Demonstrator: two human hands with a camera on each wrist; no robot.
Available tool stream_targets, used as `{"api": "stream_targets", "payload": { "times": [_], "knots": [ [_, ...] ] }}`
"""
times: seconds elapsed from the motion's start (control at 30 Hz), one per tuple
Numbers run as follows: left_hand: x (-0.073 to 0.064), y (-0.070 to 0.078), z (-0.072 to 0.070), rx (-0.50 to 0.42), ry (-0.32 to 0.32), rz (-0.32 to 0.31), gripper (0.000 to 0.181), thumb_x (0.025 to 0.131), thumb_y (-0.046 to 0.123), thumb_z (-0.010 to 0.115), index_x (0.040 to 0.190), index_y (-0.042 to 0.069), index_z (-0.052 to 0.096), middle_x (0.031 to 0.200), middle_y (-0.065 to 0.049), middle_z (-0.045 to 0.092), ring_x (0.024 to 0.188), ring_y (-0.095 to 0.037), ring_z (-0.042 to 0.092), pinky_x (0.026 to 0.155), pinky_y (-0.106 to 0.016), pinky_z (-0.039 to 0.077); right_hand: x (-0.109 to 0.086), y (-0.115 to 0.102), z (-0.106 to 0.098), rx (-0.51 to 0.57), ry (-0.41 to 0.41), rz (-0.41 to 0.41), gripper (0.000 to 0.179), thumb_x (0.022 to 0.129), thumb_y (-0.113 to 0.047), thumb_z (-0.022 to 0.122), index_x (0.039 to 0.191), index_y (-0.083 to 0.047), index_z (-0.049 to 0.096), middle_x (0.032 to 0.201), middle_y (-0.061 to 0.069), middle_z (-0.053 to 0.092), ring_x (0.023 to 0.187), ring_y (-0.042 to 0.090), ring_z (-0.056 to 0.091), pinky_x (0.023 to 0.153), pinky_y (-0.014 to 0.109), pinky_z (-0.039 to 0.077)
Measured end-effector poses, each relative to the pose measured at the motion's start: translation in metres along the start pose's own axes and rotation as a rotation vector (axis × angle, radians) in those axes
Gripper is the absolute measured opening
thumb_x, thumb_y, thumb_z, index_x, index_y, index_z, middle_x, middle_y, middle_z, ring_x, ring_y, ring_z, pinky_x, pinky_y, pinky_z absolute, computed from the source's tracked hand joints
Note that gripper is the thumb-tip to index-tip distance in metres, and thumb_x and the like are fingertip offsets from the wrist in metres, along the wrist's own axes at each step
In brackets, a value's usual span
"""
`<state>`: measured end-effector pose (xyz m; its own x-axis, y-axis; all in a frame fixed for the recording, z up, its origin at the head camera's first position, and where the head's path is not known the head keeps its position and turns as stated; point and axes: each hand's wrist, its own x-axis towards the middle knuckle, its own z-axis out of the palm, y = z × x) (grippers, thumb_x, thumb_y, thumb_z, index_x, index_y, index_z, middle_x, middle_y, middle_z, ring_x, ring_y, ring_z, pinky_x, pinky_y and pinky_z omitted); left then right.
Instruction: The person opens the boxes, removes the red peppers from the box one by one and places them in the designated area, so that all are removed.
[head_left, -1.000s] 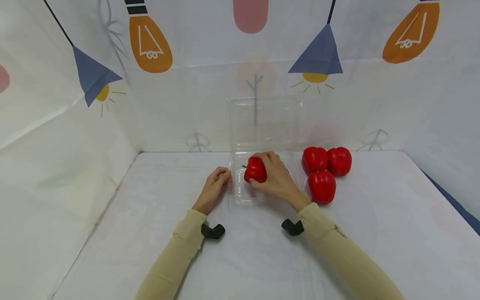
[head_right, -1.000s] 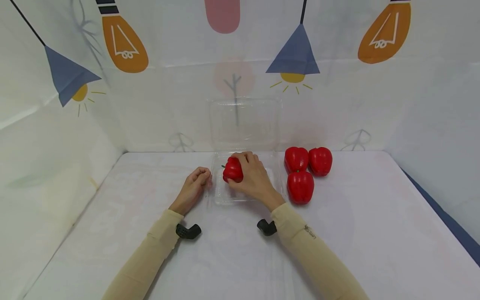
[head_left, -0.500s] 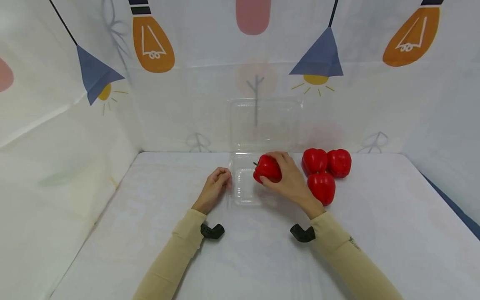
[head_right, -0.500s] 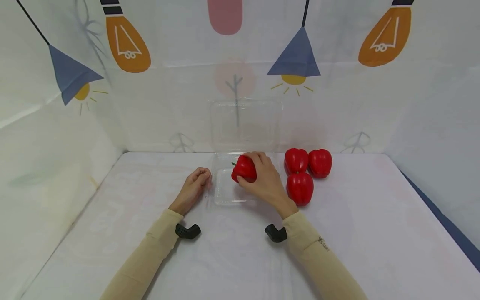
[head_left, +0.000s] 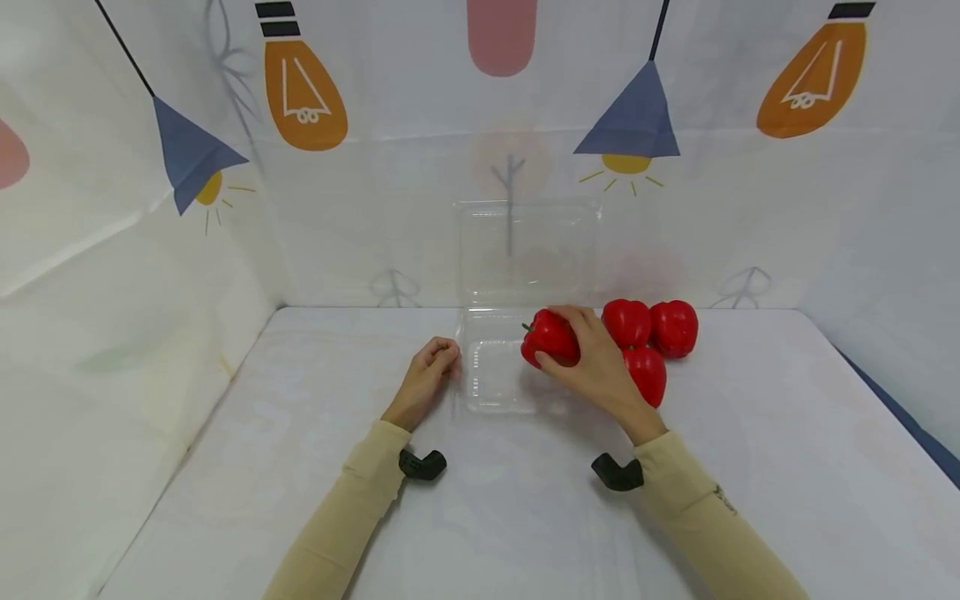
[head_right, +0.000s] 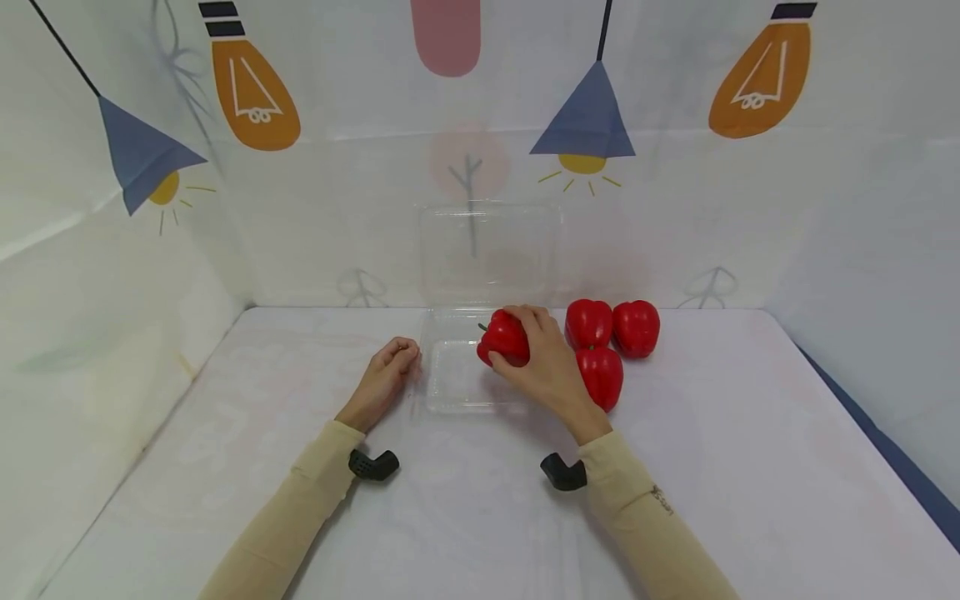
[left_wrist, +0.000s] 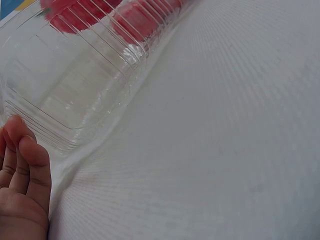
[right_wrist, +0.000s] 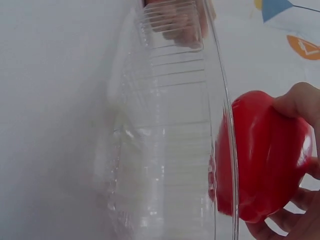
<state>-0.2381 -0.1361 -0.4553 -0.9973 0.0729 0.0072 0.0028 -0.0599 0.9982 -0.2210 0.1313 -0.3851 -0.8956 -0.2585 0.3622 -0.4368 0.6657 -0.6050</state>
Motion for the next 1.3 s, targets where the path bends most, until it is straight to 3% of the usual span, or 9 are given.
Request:
{"api": "stream_targets", "payload": {
  "times": [0.7, 0.93, 1.3],
  "knots": [
    [0.000, -0.002, -0.001, 0.003, -0.012, -0.006, 0.016, 0.099, 0.018, 0.047, 0.103, 0.002, 0.049, 0.075, 0.003, 0.052, 0.070, -0.011, 0.051, 0.065, -0.022, 0.042, -0.015, 0.008, -0.012, -0.058, 0.064, -0.079, 0.069, 0.074, -0.025, 0.077, 0.136, -0.016, 0.046, 0.135, 0.010, 0.045, 0.121, 0.030, 0.045, 0.085, 0.055, 0.051],
    [-0.013, 0.021, 0.004, 0.008, -0.033, -0.029, 0.015, 0.099, 0.013, 0.046, 0.104, -0.001, 0.049, 0.076, -0.002, 0.052, 0.072, -0.014, 0.051, 0.066, -0.024, 0.042, -0.019, 0.011, -0.015, -0.057, 0.081, -0.089, 0.073, 0.070, -0.022, 0.079, 0.135, -0.017, 0.047, 0.136, 0.010, 0.045, 0.122, 0.030, 0.044, 0.083, 0.055, 0.052],
    [-0.012, 0.021, 0.005, 0.003, -0.035, -0.020, 0.017, 0.099, 0.012, 0.046, 0.105, -0.003, 0.048, 0.077, -0.004, 0.052, 0.072, -0.015, 0.051, 0.067, -0.025, 0.042, -0.019, 0.019, -0.026, -0.061, 0.131, -0.123, 0.064, 0.076, -0.018, 0.074, 0.134, -0.014, 0.049, 0.132, 0.012, 0.047, 0.120, 0.032, 0.045, 0.085, 0.058, 0.049]
  ]
}}
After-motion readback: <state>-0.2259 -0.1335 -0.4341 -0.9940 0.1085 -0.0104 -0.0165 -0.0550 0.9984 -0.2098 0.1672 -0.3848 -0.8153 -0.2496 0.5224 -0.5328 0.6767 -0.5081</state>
